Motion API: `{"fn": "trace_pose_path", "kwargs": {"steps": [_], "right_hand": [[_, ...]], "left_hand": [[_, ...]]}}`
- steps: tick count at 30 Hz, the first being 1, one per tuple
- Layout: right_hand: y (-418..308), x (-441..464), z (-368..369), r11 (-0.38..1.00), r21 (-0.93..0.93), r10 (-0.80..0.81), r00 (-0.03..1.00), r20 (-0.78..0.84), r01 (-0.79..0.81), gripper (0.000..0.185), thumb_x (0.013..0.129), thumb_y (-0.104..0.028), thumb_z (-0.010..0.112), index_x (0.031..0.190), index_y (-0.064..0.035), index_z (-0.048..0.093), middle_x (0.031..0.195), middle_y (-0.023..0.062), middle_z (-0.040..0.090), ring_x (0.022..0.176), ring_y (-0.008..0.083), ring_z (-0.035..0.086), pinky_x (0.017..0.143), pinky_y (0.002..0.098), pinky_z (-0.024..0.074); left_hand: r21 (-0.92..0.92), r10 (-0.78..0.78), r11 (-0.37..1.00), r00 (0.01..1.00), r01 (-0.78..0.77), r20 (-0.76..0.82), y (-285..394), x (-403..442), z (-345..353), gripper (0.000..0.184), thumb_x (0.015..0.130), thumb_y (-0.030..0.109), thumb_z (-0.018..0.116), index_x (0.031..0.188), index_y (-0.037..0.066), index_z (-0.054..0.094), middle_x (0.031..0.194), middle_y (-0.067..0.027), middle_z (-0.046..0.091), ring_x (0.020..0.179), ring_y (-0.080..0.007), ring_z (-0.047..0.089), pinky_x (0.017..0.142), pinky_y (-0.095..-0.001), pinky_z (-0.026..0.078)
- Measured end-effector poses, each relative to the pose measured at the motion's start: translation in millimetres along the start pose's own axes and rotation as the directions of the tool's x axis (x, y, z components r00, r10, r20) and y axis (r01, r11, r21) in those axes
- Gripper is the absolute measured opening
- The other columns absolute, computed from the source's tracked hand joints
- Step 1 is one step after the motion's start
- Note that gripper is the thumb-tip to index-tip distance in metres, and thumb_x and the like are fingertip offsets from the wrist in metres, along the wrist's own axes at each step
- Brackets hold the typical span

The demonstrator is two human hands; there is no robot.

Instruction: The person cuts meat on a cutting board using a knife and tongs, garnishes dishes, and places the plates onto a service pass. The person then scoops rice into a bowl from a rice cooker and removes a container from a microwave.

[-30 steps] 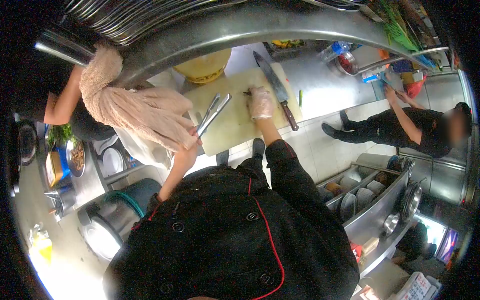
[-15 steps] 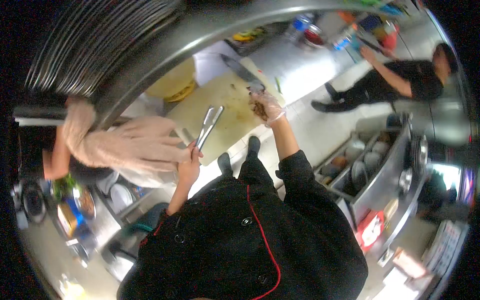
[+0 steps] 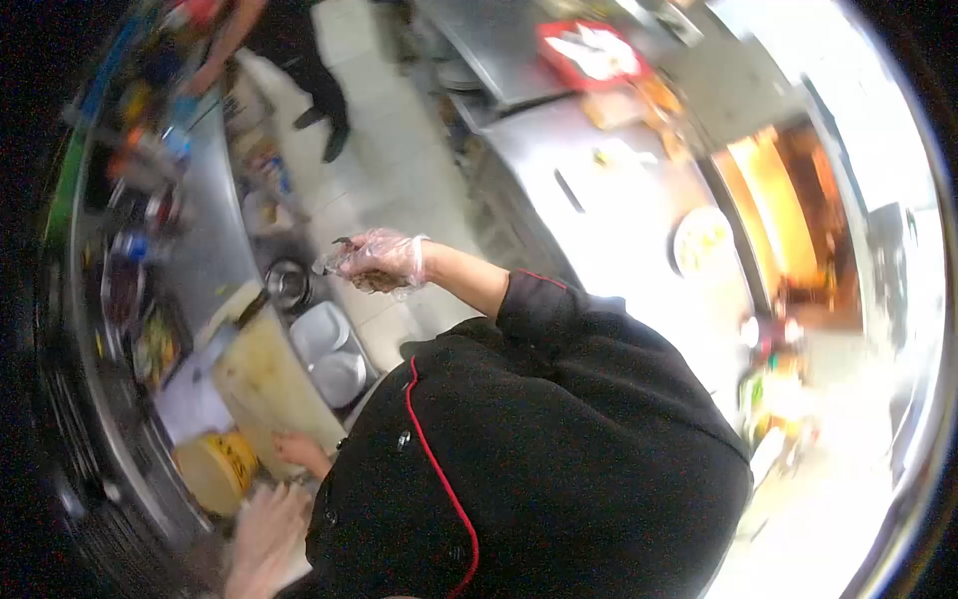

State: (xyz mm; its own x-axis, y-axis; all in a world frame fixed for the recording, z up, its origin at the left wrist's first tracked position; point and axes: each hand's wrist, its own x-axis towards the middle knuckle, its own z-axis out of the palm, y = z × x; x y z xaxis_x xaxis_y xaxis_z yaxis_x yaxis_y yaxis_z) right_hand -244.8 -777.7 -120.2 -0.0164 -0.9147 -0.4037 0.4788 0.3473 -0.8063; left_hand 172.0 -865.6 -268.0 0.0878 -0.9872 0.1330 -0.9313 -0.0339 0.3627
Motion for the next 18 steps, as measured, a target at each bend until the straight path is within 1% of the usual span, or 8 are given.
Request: {"fn": "trace_pose_path", "kwargs": {"steps": [4,7,8,10,11,15,17,18], "right_hand": [[25.8,-117.4,-61.8,0.991,0.065,-0.089,0.949,-0.304,0.114,0.031,0.082,-0.024,0.064,0.108,-0.0083,0.056,0.069,-0.0004,0.053,0.052,0.0081,0.046,0.043,0.0234,0.0367],[49.2,-218.6,-113.8,0.967,0.058,-0.165,0.789,-0.592,0.247,0.03,0.083,-0.022,0.063,0.108,-0.0084,0.056,0.07,-0.0003,0.052,0.054,0.0078,0.046,0.043,0.0225,0.0363],[70.7,-247.5,-136.8,0.831,-0.332,-0.555,0.629,-0.544,0.446,0.029,0.083,-0.021,0.062,0.108,-0.0081,0.056,0.07,-0.0003,0.052,0.054,0.0073,0.046,0.043,0.0216,0.0362],[82.7,-304.6,-167.8,0.829,-0.364,-0.551,0.516,-0.655,0.424,0.027,0.083,-0.02,0.061,0.106,-0.0073,0.056,0.068,-0.0007,0.051,0.052,0.0064,0.045,0.042,0.02,0.0356],[77.2,-330.8,-176.6,0.96,0.028,-0.143,0.571,-0.809,0.279,0.025,0.083,-0.019,0.06,0.105,-0.0069,0.057,0.066,-0.0009,0.05,0.051,0.006,0.045,0.041,0.0194,0.0351],[101.2,-358.6,-254.3,0.957,0.051,-0.09,0.461,-0.883,0.286,0.017,0.082,-0.019,0.059,0.095,-0.0072,0.058,0.059,-0.0009,0.049,0.043,0.0064,0.042,0.036,0.0215,0.0322],[82.1,-354.6,-273.6,0.983,-0.107,-0.158,0.38,-0.911,0.152,0.015,0.083,-0.02,0.059,0.092,-0.0075,0.058,0.059,-0.0017,0.047,0.043,0.0049,0.041,0.036,0.0209,0.0309],[59.9,-351.4,-274.4,0.988,-0.153,-0.155,0.363,-0.919,0.033,0.016,0.082,-0.022,0.059,0.091,-0.0079,0.061,0.061,0.0043,0.054,0.05,0.0135,0.052,0.044,0.0268,0.0401]], "left_hand": [[0.359,-0.2,0.915,0.98,0.183,0.01,5.3,7.8,-3.4,0.051,0.091,0.031,0.044,0.13,-0.001,0.034,0.109,-0.0282,0.043,0.103,-0.0453,0.045,0.085,-0.0534,0.038],[0.363,-0.013,0.929,0.989,0.068,-0.15,51.4,-3.5,-18.0,0.056,0.089,0.036,0.046,0.133,0.003,0.031,0.11,-0.0275,0.043,0.104,-0.0446,0.045,0.082,-0.0551,0.039],[0.316,0.06,0.949,0.974,0.012,-0.217,61.3,-6.6,-15.6,0.057,0.089,0.036,0.047,0.133,0.004,0.03,0.111,-0.0275,0.043,0.104,-0.0445,0.045,0.082,-0.0553,0.04],[0.313,0.238,0.934,0.954,-0.174,-0.181,88.1,-4.2,-6.1,0.058,0.088,0.035,0.049,0.133,0.003,0.031,0.112,-0.0275,0.042,0.103,-0.0446,0.045,0.082,-0.0545,0.04],[0.311,0.312,0.917,0.935,-0.251,-0.168,98.0,-7.0,-2.6,0.058,0.087,0.035,0.05,0.133,0.003,0.032,0.113,-0.0274,0.042,0.102,-0.0447,0.045,0.083,-0.0541,0.04],[0.186,0.407,0.909,0.89,-0.373,-0.206,167.6,-47.0,29.1,0.055,0.089,0.028,0.05,0.133,0.001,0.032,0.121,-0.0257,0.041,0.108,-0.0439,0.043,0.089,-0.0515,0.038],[-0.077,0.5,0.851,0.847,-0.519,-0.179,211.7,-100.4,15.4,0.053,0.09,0.026,0.048,0.133,0.001,0.033,0.125,-0.0248,0.039,0.111,-0.0424,0.042,0.092,-0.0502,0.036],[-0.07,0.499,0.855,0.852,-0.514,-0.162,216.9,-119.9,20.2,0.052,0.09,0.027,0.048,0.133,0.001,0.033,0.125,-0.0249,0.039,0.112,-0.042,0.042,0.093,-0.0494,0.035]]}}
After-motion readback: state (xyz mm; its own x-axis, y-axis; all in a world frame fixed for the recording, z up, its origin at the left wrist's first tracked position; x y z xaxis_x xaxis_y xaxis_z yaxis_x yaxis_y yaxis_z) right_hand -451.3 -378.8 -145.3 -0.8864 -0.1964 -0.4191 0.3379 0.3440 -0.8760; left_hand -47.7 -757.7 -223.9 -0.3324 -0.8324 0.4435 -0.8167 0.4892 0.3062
